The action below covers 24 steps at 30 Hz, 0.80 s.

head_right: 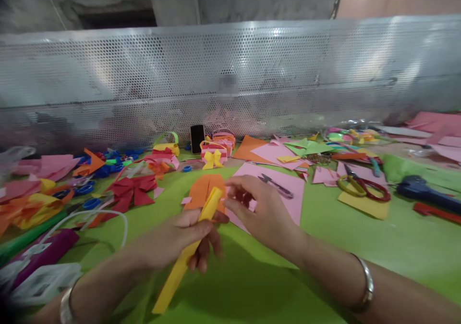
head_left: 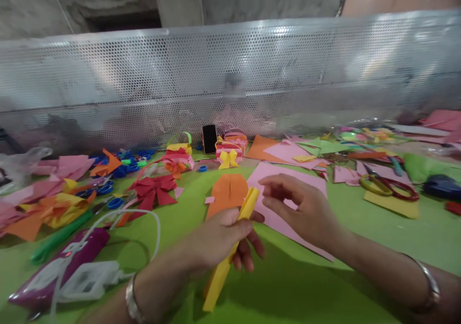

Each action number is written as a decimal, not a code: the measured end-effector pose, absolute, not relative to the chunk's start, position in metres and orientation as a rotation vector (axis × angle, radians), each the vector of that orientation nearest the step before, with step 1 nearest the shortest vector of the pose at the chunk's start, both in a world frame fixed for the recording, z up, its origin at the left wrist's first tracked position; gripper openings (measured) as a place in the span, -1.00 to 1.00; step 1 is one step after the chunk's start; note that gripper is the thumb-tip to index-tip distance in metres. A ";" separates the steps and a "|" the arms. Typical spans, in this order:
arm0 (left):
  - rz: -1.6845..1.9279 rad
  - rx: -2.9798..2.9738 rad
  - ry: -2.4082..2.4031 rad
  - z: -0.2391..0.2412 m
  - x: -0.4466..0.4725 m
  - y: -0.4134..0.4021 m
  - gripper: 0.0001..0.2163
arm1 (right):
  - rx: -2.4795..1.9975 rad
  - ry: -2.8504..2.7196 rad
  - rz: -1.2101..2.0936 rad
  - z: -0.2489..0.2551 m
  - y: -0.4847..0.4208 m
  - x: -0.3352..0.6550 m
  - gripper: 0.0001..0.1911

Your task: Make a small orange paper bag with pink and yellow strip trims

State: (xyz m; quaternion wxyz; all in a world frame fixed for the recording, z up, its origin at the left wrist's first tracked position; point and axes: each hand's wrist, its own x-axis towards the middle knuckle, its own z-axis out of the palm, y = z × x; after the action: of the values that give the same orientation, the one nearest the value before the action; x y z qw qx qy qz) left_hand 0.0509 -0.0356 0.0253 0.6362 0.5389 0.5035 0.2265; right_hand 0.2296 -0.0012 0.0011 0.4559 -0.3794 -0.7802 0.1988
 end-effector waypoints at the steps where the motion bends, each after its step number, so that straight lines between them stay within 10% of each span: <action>1: 0.471 1.249 1.161 0.026 0.052 -0.037 -0.77 | -0.915 -1.888 0.519 0.001 -0.001 0.230 -0.79; 17: 0.382 1.373 1.140 0.018 0.054 -0.037 -0.80 | -0.705 -1.651 1.510 0.007 0.004 0.227 -0.79; 24: 0.339 1.376 1.141 0.021 0.053 -0.038 -0.76 | -0.779 -1.805 1.144 0.003 0.004 0.226 -0.88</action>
State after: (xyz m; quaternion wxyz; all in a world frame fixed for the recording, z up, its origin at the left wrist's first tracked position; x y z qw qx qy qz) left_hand 0.0534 -0.0384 0.0210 0.6137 0.5971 0.4951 0.1472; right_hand 0.2264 0.0040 0.0030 0.4202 -0.3108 -0.7201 0.4564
